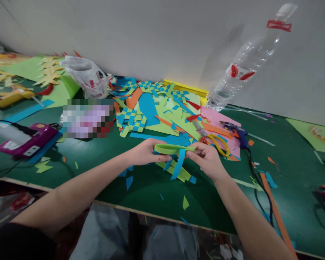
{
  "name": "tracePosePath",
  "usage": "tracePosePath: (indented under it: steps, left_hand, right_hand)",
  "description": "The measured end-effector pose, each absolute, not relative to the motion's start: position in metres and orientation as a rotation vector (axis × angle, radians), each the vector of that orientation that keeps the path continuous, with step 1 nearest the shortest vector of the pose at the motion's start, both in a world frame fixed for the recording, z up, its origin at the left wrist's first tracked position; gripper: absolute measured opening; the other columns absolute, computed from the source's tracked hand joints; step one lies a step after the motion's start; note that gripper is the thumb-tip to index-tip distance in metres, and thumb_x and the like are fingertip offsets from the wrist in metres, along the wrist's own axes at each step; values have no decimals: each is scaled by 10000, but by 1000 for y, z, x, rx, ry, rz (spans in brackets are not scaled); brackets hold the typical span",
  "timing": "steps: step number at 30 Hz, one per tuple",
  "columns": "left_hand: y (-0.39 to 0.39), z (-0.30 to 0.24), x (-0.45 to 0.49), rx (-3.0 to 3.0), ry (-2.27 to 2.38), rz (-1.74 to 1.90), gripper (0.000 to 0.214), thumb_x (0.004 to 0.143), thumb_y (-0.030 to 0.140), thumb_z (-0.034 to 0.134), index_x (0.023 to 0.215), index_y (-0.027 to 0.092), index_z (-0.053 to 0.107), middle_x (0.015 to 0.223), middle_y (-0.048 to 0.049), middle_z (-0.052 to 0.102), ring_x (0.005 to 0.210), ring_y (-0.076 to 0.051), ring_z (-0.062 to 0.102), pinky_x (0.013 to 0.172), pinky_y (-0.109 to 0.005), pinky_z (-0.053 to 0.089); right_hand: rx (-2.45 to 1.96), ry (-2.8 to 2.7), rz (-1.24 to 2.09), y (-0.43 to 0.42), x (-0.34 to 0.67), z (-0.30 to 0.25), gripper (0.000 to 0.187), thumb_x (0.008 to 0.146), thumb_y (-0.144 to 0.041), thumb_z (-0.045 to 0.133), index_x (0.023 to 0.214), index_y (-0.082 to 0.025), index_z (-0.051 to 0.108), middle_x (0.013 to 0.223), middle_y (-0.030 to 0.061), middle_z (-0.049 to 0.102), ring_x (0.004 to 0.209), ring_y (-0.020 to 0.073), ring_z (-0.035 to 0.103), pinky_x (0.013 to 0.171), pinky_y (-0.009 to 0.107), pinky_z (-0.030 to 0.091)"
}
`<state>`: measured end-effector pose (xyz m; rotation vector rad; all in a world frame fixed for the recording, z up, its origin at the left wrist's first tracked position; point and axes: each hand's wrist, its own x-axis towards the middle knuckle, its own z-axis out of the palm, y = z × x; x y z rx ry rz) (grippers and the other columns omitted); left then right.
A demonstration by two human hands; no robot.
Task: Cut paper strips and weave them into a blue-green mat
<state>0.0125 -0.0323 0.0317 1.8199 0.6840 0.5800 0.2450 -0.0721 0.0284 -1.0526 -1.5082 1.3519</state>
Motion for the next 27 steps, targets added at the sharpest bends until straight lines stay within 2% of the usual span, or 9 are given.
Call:
tracePosePath:
  steps: [6,13,21,27]
  left_hand:
    - [-30,32,12,1813,740,600,171,744,270,660,815,114,672,714,-15,678,635,-128,600,577,-197,471]
    - [-26,26,10,1713,803,682,231,730,344,692,808,127,672,782,-48,691,740,-175,644,675,-259,515]
    - [-23,23,11,1555,772,769,209,703,301,719,788,124,646,709,-29,670,617,-120,604,593,-218,479]
    - [-24,24,12,1498,795,642,294,729,381,717,863,125,658,852,-65,707,790,-191,667,723,-293,524]
  right_hand:
    - [-1008,-1488,1390,-73,245,30,185,820,-364,681,859,-185,663,830,52,761,709,191,732,712,322,586]
    - [-962,-1307,1308,-69,248,24,135,820,-315,692,789,-204,622,780,31,764,608,164,709,649,307,578]
    - [-915,-1214,1223,-66,252,21,104,828,-287,684,793,-196,647,770,33,760,541,136,659,596,301,559]
    - [-899,-1170,1219,-66,252,24,135,814,-300,696,744,-204,630,735,13,754,498,127,640,547,282,540]
